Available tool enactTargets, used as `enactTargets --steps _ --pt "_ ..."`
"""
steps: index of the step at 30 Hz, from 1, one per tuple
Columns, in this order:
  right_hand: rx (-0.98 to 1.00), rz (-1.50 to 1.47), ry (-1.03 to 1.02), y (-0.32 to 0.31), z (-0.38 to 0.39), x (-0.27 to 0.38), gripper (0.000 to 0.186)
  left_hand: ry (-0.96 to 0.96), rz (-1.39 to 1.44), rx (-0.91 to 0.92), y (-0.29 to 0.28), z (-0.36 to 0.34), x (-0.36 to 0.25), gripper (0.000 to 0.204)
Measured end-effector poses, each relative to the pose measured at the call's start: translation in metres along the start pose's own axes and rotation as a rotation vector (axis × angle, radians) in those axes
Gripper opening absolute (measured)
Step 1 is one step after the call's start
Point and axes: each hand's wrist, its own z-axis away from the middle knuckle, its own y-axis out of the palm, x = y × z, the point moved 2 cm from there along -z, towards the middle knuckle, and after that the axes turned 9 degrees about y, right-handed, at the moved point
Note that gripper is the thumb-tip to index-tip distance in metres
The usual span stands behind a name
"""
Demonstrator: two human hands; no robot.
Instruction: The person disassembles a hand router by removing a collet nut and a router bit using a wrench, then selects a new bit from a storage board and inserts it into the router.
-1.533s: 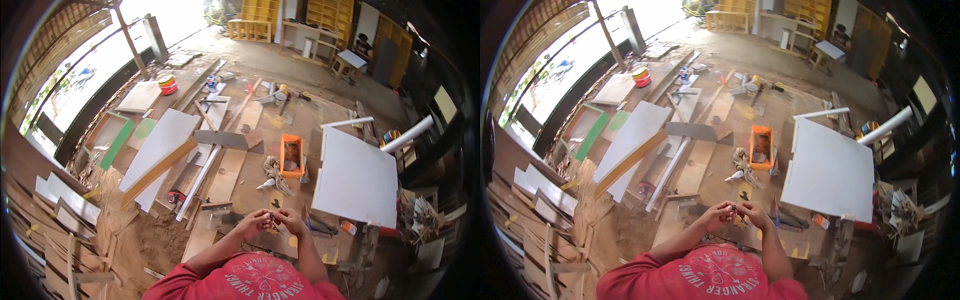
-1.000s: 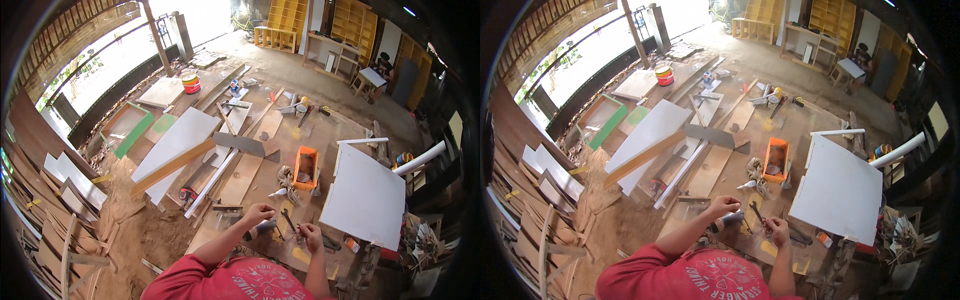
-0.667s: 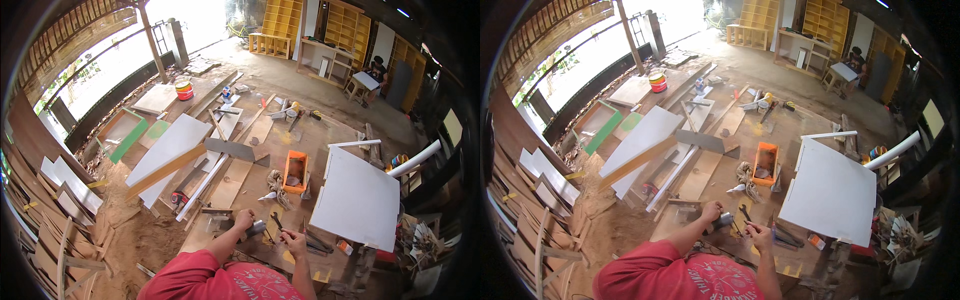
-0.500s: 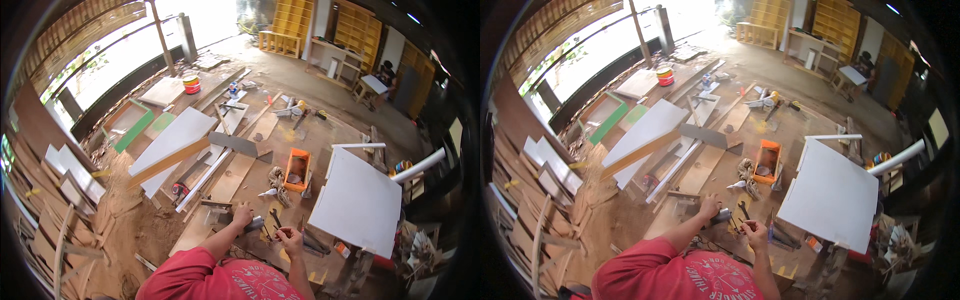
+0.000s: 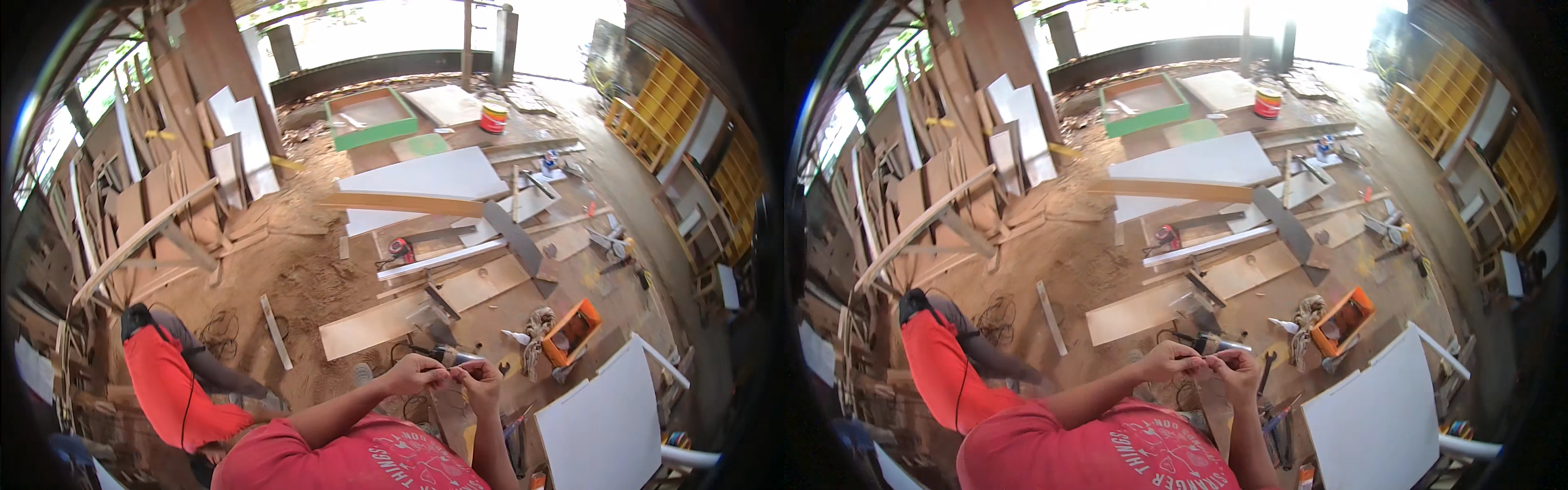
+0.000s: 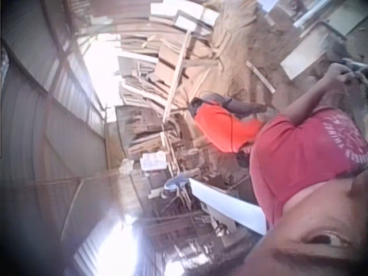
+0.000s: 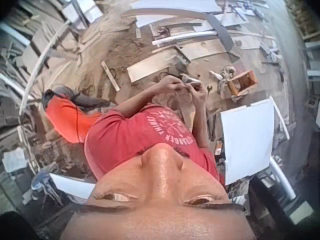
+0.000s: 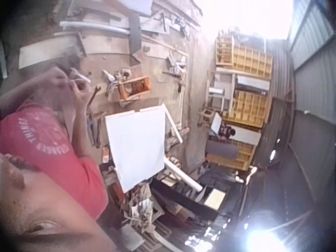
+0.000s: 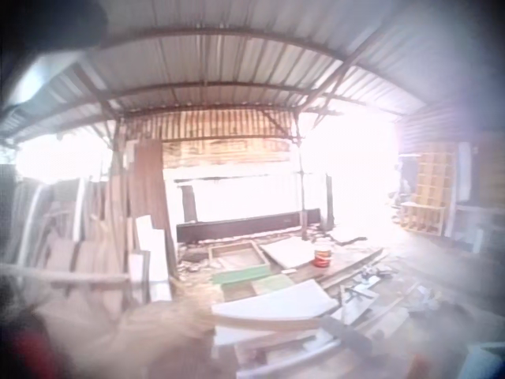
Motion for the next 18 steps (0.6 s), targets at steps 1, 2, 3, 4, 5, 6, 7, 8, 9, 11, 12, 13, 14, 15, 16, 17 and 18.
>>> enactTargets --steps 1,2,3,4,5,6,7,8,9,11,12,13,14,15,16,17,18 --pt "0.031 0.046 -0.045 0.009 -0.004 0.003 0.008 0.032 0.055 -0.052 -0.005 0.008 -0.005 0.025" --pt "0.047 0.052 -0.083 0.016 -0.011 -0.002 0.008 0.01 0.066 -0.102 -0.011 0.016 -0.009 0.025" --pt "0.066 0.065 -0.079 0.026 -0.016 -0.003 0.008 0.019 0.074 -0.122 -0.018 0.023 -0.015 0.025" --pt "0.068 0.13 -0.08 0.035 -0.02 -0.003 0.009 0.028 0.052 -0.161 -0.025 0.029 -0.019 0.025" --pt "0.068 0.193 -0.082 0.045 -0.025 -0.003 0.01 0.036 0.03 -0.199 -0.034 0.036 -0.024 0.025" --pt "0.082 0.208 -0.077 0.055 -0.03 -0.003 0.01 0.01 0.012 -0.169 -0.045 0.04 -0.03 0.027" --pt "0.077 0.267 -0.09 0.065 -0.032 -0.004 0.011 0.008 0.03 -0.188 -0.054 0.046 -0.03 0.027" --pt "0.071 0.326 -0.103 0.077 -0.034 -0.003 0.012 0.051 -0.007 -0.172 -0.062 0.049 -0.029 0.028" --pt "0.086 0.341 -0.088 0.09 -0.037 -0.001 0.012 0.095 -0.044 -0.155 -0.07 0.053 -0.027 0.029" --pt "-0.004 0.669 -0.209 0.12 -0.034 0.019 0.012 0.104 -0.026 -0.179 -0.085 0.059 -0.027 0.029" --pt "-0.027 0.781 -0.271 0.131 -0.036 0.024 0.014 0.118 -0.119 -0.19 -0.092 0.064 -0.038 0.029" --pt "-0.022 0.793 -0.263 0.143 -0.04 0.023 0.014 0.135 -0.218 -0.198 -0.101 0.068 -0.047 0.029" --pt "-0.046 0.801 -0.285 0.155 -0.043 0.023 0.014 0.205 -0.229 -0.245 -0.107 0.071 -0.045 0.028" --pt "-0.071 0.808 -0.307 0.166 -0.046 0.021 0.015 0.203 -0.214 -0.248 -0.115 0.075 -0.045 0.028" --pt "-0.082 0.835 -0.321 0.176 -0.051 0.017 0.015 0.246 -0.268 -0.26 -0.125 0.08 -0.051 0.027" --pt "-0.085 0.842 -0.316 0.186 -0.057 0.014 0.015 0.288 -0.321 -0.271 -0.136 0.083 -0.054 0.026" --pt "-0.097 0.863 -0.323 0.196 -0.061 0.011 0.014 0.288 -0.312 -0.27 -0.145 0.085 -0.051 0.026"
